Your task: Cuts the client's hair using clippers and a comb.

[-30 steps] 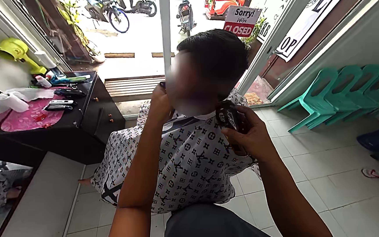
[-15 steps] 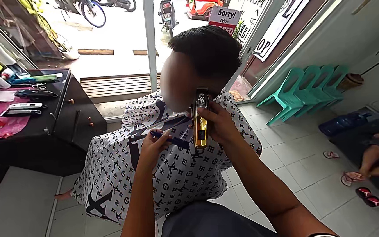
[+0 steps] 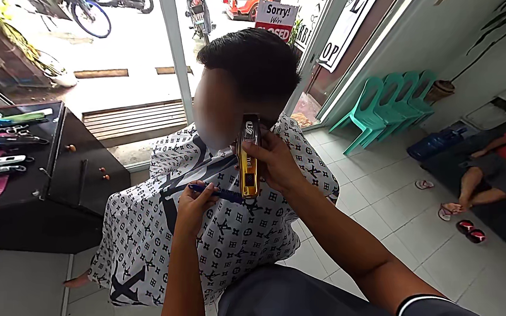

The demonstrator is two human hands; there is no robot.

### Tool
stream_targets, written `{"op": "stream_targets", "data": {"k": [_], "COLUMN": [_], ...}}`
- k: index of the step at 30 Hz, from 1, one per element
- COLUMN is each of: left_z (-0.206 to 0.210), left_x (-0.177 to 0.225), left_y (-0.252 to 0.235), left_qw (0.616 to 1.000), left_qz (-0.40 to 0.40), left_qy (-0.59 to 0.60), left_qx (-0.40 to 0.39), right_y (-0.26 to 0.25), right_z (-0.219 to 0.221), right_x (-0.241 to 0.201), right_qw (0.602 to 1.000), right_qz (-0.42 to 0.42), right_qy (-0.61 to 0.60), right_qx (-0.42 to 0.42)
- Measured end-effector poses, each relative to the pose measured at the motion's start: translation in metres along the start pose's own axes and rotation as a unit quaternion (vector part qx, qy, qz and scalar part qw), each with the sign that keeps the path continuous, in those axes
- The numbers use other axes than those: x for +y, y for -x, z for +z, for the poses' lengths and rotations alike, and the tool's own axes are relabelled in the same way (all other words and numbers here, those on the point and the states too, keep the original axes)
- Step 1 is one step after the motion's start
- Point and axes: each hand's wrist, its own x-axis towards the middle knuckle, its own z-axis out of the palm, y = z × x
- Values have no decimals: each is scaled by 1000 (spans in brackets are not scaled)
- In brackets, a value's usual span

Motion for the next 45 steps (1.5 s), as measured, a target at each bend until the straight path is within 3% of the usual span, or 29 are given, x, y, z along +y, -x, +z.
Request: {"op": "stream_targets", "data": {"k": [15, 19, 28, 31, 36, 40, 45], "left_z": [12, 14, 42, 70, 130, 123, 124], "left_x": [10, 22, 75, 100, 134, 135, 137], "left_y": [-8, -10, -20, -20, -27, -35, -34], "left_qw": [999, 998, 985, 978, 971, 967, 974], "left_qz": [44, 56, 171, 206, 239, 227, 213], "left_qy": [1, -21, -11, 1, -16, -112, -68], "left_qx": [6, 10, 28, 33, -10, 0, 23], "right_y": [-10, -6, -2, 0, 16, 33, 31], "right_z": [30, 5, -36, -58, -99, -127, -132], "right_x": [15, 10, -9, -6, -4, -2, -8], "right_qw": [999, 1000, 981, 974, 976, 981, 980], "right_qz": [-15, -15, 58, 17, -12, 24, 83], "right_qy": [-29, -9, -172, -201, -206, -190, -176], "right_qx": [27, -6, -73, -101, -76, -33, -33]}}
